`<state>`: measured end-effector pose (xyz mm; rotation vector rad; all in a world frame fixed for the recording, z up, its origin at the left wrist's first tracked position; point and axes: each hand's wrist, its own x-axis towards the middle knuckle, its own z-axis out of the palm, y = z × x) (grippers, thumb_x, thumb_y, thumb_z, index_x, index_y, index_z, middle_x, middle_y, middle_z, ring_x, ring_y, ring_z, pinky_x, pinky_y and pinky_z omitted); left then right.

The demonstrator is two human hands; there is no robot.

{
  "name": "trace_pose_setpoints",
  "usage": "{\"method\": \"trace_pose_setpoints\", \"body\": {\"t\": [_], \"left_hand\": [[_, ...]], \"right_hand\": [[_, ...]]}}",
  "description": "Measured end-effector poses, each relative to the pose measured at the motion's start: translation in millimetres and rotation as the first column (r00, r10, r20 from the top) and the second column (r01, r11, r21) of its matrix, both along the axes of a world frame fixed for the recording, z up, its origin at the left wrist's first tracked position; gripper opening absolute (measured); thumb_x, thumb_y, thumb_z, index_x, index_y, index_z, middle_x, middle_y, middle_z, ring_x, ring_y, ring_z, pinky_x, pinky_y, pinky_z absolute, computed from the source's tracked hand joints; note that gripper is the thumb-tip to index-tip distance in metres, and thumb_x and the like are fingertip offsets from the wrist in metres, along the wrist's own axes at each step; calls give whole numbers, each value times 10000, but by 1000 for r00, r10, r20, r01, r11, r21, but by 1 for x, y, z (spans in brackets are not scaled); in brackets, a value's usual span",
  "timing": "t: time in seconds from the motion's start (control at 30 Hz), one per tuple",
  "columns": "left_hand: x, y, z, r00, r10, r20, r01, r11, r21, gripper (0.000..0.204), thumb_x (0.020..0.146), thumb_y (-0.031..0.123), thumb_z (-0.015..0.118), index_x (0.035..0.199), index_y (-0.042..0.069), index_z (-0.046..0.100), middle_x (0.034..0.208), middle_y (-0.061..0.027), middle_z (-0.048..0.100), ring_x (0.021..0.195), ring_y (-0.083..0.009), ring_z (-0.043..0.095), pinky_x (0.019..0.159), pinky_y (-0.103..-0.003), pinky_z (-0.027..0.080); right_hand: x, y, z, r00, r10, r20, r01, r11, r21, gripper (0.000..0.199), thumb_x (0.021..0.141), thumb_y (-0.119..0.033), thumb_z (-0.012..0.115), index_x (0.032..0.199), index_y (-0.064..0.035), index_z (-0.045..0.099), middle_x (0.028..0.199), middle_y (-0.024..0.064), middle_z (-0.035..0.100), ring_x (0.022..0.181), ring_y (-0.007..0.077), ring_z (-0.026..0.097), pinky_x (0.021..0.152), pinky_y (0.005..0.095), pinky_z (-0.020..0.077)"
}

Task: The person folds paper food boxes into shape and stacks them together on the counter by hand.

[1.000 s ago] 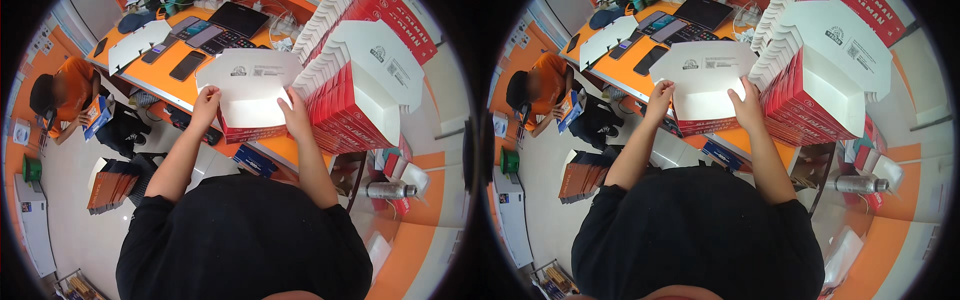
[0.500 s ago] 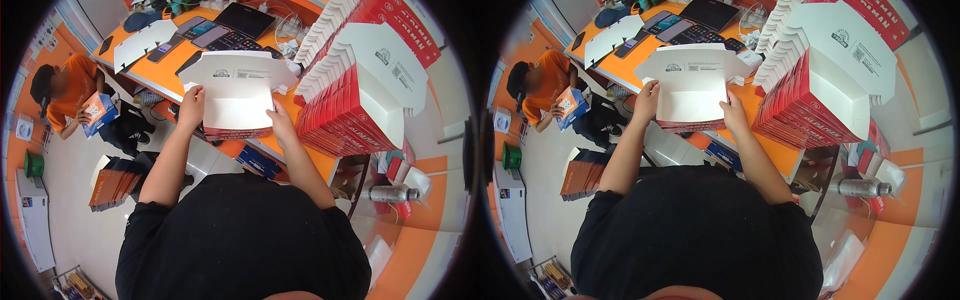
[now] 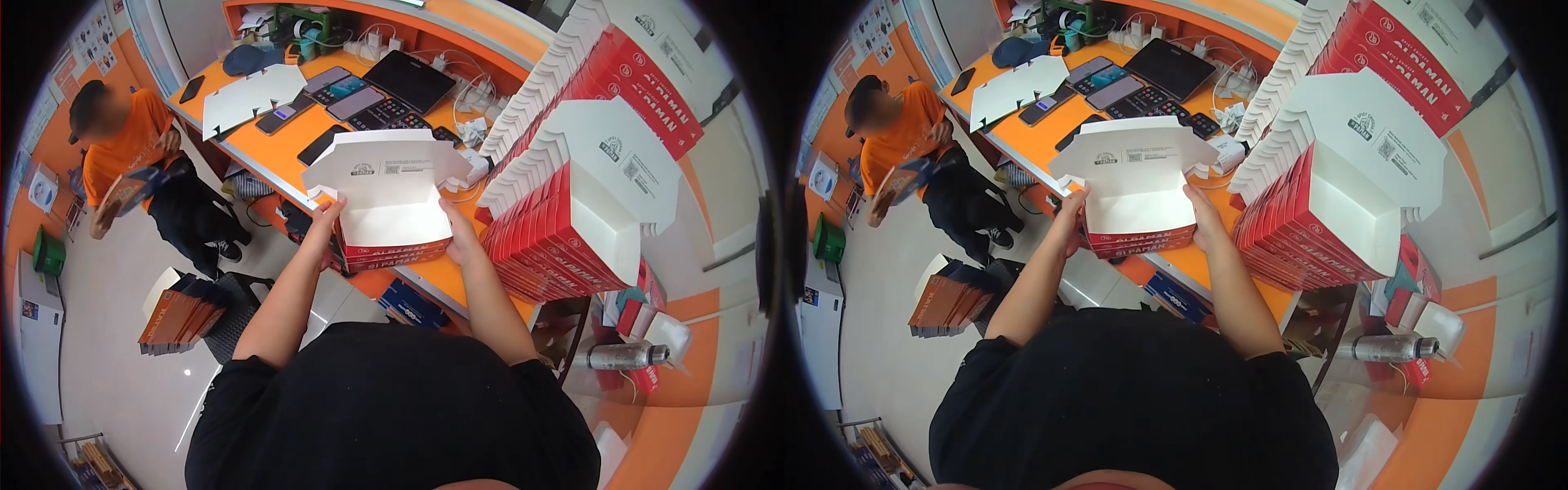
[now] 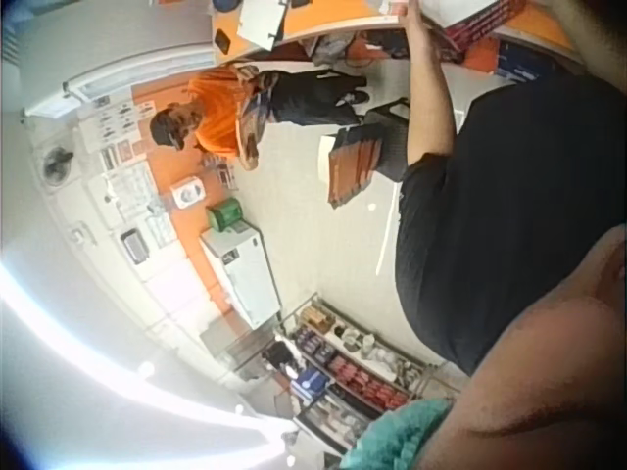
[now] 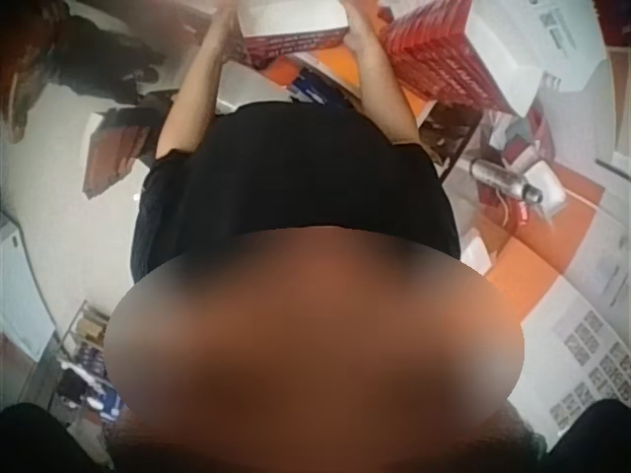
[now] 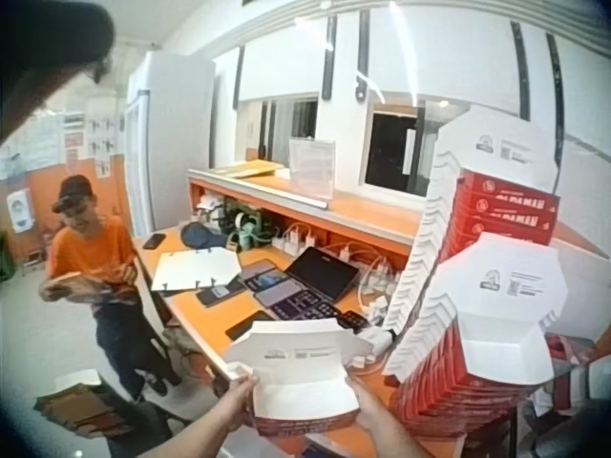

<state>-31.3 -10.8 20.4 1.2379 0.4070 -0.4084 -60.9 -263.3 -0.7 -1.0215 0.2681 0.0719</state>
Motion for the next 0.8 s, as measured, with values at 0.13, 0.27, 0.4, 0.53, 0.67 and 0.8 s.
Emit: {"method": "trace_pose_setpoints", "body": {"t": [0.13,0.27,0.4,0.53,0.67,0.8], "left_hand": [[-30,0,21,958,-263,112,280,942,-185,726,773,286,581,1357,123,182,1334,-102,307,1202,-255,357,935,-425,367],[-27,8,9,919,-310,244,366,901,-233,764,758,208,535,1393,194,110,1363,-82,273,1218,-239,342,928,-425,376],[-23,12,20,880,-368,300,433,881,-190,826,698,304,559,1393,229,120,1367,-68,267,1221,-268,321,919,-515,337],[-13,16,16,887,-291,358,406,860,-309,728,734,121,463,1394,155,158,1328,-43,348,1182,-197,391,955,-356,352],[-7,31,-4,968,-137,209,205,912,-354,647,822,303,497,1370,91,226,1313,-81,385,1185,-193,400,967,-332,332],[-18,42,33,853,-382,357,464,867,-182,940,709,575,564,1406,215,46,1425,-101,176,1283,-327,219,953,-573,250]], "right_hand": [[-6,9,12,984,144,-103,-134,986,100,468,862,-306,492,1207,3,430,1173,124,517,1049,215,514,892,330,398],[-9,14,18,992,83,-97,-76,995,71,481,866,-327,475,1212,3,431,1164,130,528,1051,220,518,902,323,398],[-7,19,24,997,43,-64,-43,999,-1,479,863,-325,473,1212,1,432,1159,127,533,1044,219,522,898,319,401],[-8,19,17,999,26,44,-25,1000,-16,536,854,-382,485,1232,-8,414,1177,109,520,1093,217,487,902,338,398],[-38,45,44,986,163,-44,-163,987,-2,600,833,-433,504,1262,-32,381,1218,92,486,1152,221,437,928,378,375],[-31,32,32,983,87,162,-105,989,104,615,813,-312,521,1336,-105,270,1292,70,395,1200,203,372,985,374,306]]}}
